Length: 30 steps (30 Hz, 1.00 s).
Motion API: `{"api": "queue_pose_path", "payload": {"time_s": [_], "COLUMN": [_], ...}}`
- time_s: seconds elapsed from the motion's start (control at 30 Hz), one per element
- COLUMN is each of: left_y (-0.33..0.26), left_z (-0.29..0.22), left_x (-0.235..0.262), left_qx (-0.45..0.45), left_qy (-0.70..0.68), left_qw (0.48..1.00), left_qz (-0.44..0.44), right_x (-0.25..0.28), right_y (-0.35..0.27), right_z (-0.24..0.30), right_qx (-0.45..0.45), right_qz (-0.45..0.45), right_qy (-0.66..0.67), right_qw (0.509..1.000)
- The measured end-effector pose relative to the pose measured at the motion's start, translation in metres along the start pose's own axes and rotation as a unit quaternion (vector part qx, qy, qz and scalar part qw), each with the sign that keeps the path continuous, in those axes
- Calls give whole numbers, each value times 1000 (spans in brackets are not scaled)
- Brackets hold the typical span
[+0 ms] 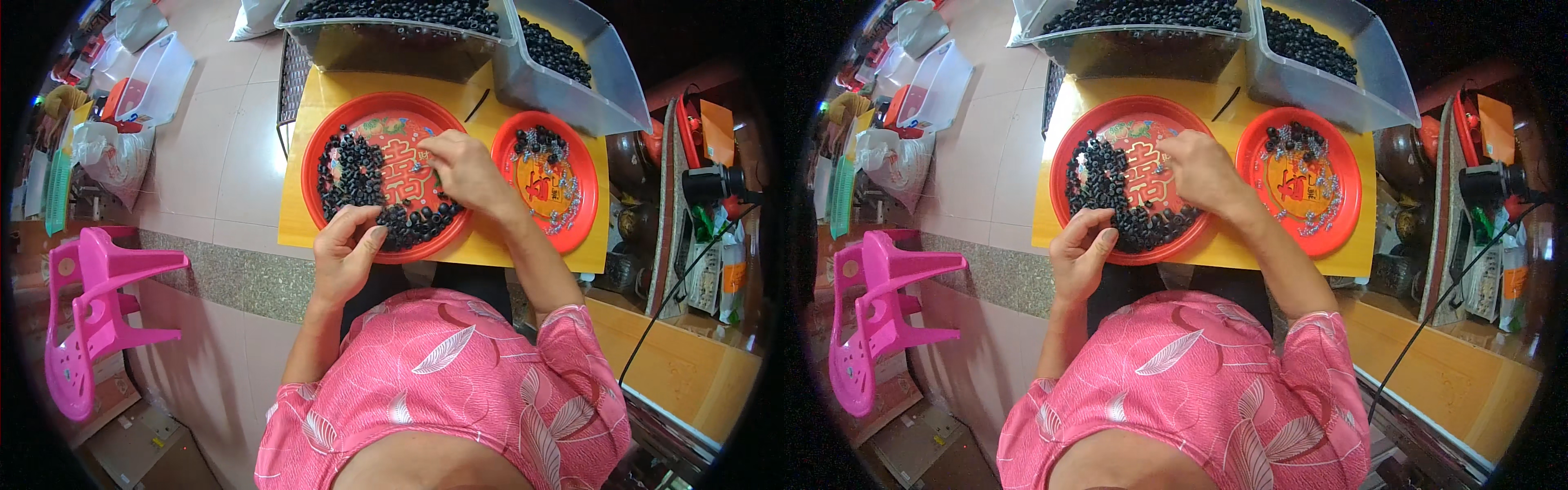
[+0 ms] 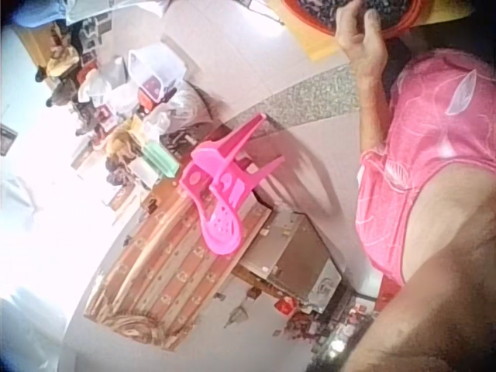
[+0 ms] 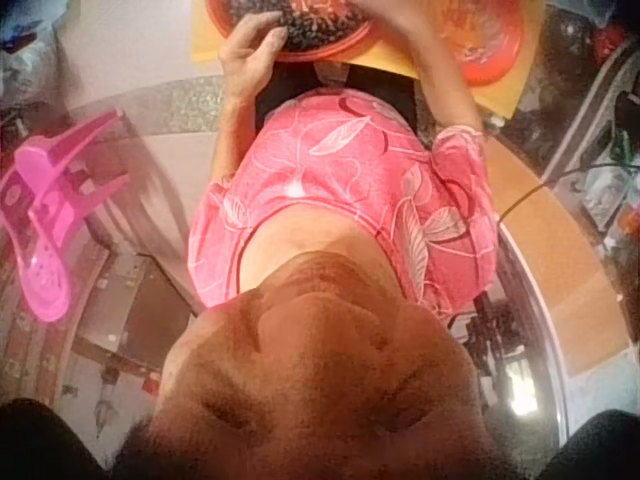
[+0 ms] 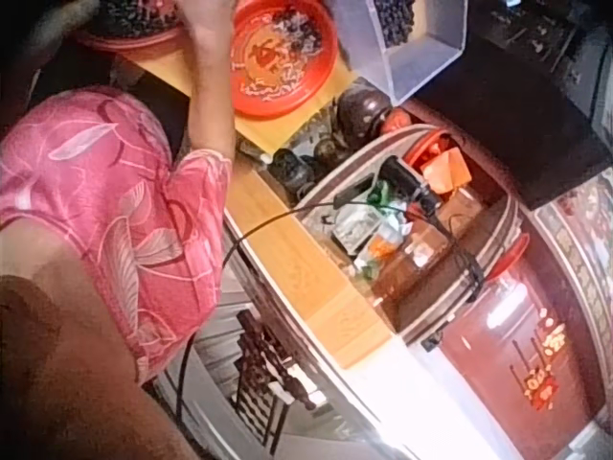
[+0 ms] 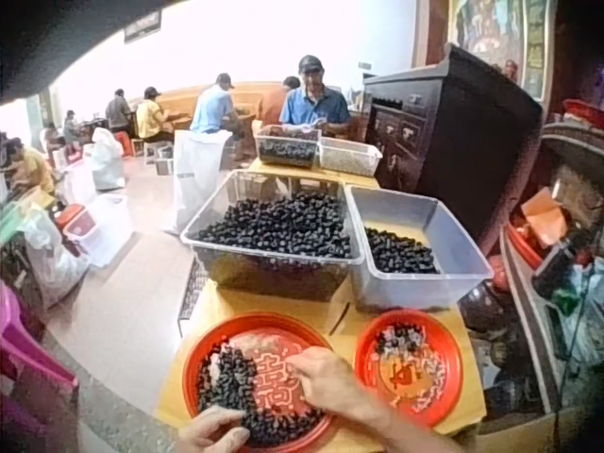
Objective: The person assembles small parts by picking black pieces and metal pins from trays and inserting the pins into the black pieces by hand.
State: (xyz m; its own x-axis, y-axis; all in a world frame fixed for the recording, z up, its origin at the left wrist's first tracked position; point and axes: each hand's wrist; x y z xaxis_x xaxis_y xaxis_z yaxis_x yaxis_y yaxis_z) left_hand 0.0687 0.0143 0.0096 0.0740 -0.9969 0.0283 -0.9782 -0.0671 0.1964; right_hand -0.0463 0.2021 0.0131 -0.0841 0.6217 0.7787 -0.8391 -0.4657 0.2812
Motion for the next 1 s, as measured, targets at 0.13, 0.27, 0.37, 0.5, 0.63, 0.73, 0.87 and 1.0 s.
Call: {"api": "queue_pose_path", "payload": {"time_s": [0.13,0.27,0.37,0.5,0.63,0.73,0.87,1.0], "left_y": [3,9,16,22,22,22,24,25], "left_z": [2,2,9,2,-5,-7,-4,-4], "left_x": [2,-3,-11,-19,-21,-21,-23,-25], "left_qx": [7,25,25,56,54,16,-64,-97], "left_qy": [-1,-18,-7,-92,-147,-128,-103,-24], "left_qw": [1000,1000,1000,994,987,991,993,994], "left_qz": [11,3,-12,-3,24,15,2,31], "right_x": [-18,-17,-4,6,9,13,14,11], "right_y": [2,-1,-6,-19,-28,-29,-33,-34], "right_z": [2,5,23,48,55,59,50,47], "right_qx": [31,11,-6,-81,-120,-219,-255,-209], "right_qz": [42,57,63,88,73,86,125,128], "right_qy": [-110,-95,64,245,336,470,503,491], "right_qw": [993,994,996,962,931,851,816,836]}}
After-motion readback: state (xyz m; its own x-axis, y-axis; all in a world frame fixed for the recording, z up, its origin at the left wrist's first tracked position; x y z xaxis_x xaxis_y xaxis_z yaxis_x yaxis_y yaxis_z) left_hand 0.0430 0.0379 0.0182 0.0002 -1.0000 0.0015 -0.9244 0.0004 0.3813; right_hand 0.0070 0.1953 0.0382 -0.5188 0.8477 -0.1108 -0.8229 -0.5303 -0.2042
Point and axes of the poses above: each hand's wrist, its own y-axis towards the middle knuckle, its own x-axis out of the back of the hand, z = x × y, and after that the axes turned 3 degrees about -x, right-handed
